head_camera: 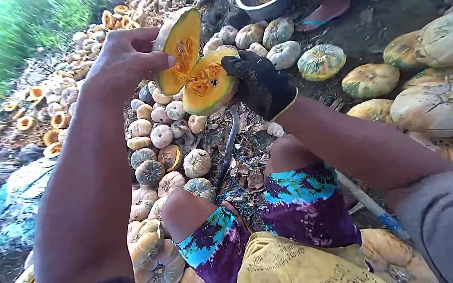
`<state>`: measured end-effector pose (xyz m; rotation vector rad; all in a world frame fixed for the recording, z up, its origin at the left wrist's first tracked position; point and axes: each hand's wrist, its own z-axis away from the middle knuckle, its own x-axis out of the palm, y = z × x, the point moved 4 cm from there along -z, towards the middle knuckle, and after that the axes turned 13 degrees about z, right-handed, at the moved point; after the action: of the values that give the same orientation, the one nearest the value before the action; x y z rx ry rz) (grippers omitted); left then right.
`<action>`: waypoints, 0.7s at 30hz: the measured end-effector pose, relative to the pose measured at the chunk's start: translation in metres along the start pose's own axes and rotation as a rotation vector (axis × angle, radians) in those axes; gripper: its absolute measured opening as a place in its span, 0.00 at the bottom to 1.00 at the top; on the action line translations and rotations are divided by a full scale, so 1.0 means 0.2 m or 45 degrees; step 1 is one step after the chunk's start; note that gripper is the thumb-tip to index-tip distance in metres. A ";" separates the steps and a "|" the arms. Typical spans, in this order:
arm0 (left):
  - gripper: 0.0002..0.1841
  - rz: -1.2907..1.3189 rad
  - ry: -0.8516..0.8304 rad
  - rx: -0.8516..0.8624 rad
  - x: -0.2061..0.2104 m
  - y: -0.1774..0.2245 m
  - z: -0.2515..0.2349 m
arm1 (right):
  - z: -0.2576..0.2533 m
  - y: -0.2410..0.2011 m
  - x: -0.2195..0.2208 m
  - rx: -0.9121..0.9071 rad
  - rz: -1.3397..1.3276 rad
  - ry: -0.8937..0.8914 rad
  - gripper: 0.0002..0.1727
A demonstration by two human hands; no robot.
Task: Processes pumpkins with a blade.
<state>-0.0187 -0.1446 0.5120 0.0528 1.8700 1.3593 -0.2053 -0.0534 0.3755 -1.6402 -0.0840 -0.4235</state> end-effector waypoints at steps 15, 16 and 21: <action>0.33 -0.376 -0.260 0.157 0.19 0.17 0.02 | 0.13 0.09 -0.07 -0.092 -0.330 0.048 0.22; 0.32 -0.318 -0.271 0.147 0.17 0.15 0.01 | 0.13 0.09 -0.07 -0.086 -0.331 0.048 0.22; 0.29 -0.043 -0.309 0.105 0.07 0.01 -0.05 | 0.12 0.13 -0.07 0.021 -0.343 0.063 0.25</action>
<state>-0.0354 -0.1448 0.5066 0.2180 1.7133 1.1960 -0.2056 -0.0295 0.3442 -1.6061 -0.2723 -0.6665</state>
